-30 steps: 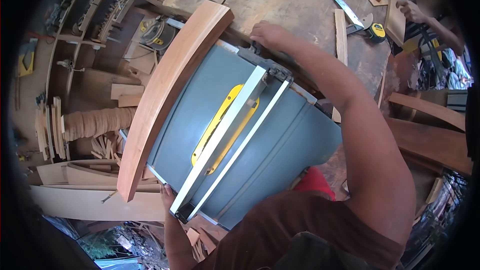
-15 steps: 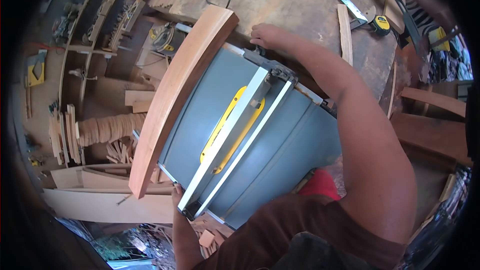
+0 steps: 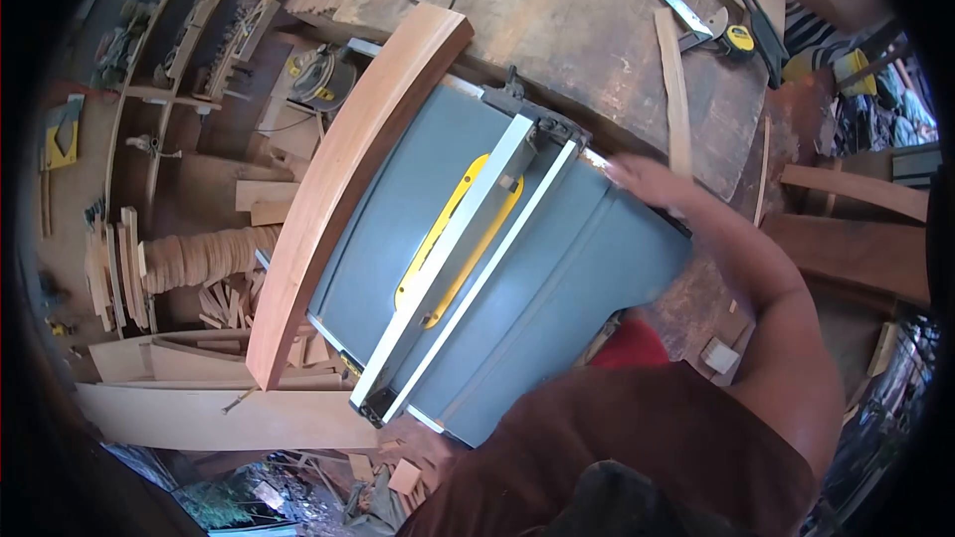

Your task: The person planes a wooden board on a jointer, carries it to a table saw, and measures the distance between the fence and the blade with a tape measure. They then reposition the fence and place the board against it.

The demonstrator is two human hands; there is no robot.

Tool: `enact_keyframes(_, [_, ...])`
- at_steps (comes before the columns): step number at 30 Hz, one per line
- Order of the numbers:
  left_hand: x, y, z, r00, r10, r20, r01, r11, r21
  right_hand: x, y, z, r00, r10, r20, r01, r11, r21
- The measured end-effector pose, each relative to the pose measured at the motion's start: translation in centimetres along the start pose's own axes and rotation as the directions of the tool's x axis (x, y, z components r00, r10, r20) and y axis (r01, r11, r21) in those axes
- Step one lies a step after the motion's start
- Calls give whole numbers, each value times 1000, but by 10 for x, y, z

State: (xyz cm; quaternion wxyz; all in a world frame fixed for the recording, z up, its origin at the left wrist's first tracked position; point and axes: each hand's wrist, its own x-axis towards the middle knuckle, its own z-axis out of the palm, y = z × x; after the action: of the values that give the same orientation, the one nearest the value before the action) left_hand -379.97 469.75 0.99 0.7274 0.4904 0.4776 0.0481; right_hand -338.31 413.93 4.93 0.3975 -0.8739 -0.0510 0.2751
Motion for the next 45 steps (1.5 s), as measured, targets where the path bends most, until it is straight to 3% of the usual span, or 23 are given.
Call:
enact_keyframes(2, [-20,-16,20,999,-48,-10,47,998,-44,-11,14,18,998,68,7,-68,998,5])
enact_keyframes(4, [-33,-23,35,997,-78,2,78,994,-79,-6,17,19,969,217,116,-239,941,240])
enact_keyframes(6, [-41,-26,44,996,-86,16,87,992,-90,-18,-4,15,975,208,76,-221,944,246])
enact_keyframes(8, [-43,-25,50,995,-96,24,98,990,-100,-16,-1,17,971,194,142,-225,941,254])
enact_keyframes(10, [-37,-21,55,995,-90,45,95,989,-116,-23,2,28,970,236,-63,-228,968,104])
enact_keyframes(12, [-37,-7,27,933,-226,279,259,962,-89,-38,9,45,974,226,-2,-221,956,194])
enact_keyframes(14, [-40,-1,24,945,-243,220,247,969,8,-66,-1,56,967,242,80,-255,913,319])
enact_keyframes(16, [-44,2,20,964,-244,106,231,966,120,-82,1,69,953,293,83,-304,898,317])
enact_keyframes(21, [-57,9,50,986,-152,64,135,967,215,-56,21,59,992,119,48,-128,938,323])
enact_keyframes(22, [-66,14,60,993,-116,22,107,961,254,-39,11,43,993,39,-113,-6,959,283])
enact_keyframes(23, [-63,7,53,994,-111,11,105,962,252,-18,-3,34,912,-6,-409,92,977,191])
enact_keyframes(24, [-52,1,40,993,-114,11,108,963,246,6,-15,24,847,-119,-518,237,957,167])
enact_keyframes(26, [-33,-8,28,995,-104,6,100,965,241,66,-35,6,790,-430,-437,485,874,17])
enact_keyframes(29, [-22,-15,16,992,-74,-104,102,948,302,137,-52,11,670,-613,-419,480,788,-386])
enact_keyframes(30, [-19,-16,13,997,-45,-61,61,950,307,139,-63,3,673,-609,-419,484,792,-373])
enact_keyframes(32, [-21,-15,9,1000,-17,-24,23,946,323,143,-73,-17,897,-437,-70,343,787,-513])
enact_keyframes(34, [-23,-17,14,993,12,-120,37,919,393,159,-58,-19,884,-459,-83,372,801,-468])
enact_keyframes(38, [4,-35,-31,995,0,-104,39,926,376,153,-48,-18,823,-540,-177,427,793,-435])
enact_keyframes(41, [4,-32,-37,996,35,-85,-1,928,372,142,-56,-13,862,-445,-242,321,849,-419])
enact_keyframes(43, [-9,-27,-18,982,-41,-185,102,938,332,145,-54,-10,853,-442,-277,315,861,-400])
enact_keyframes(45, [-9,-29,-21,983,-20,-184,88,926,368,150,-46,-6,845,-436,-310,310,871,-380])
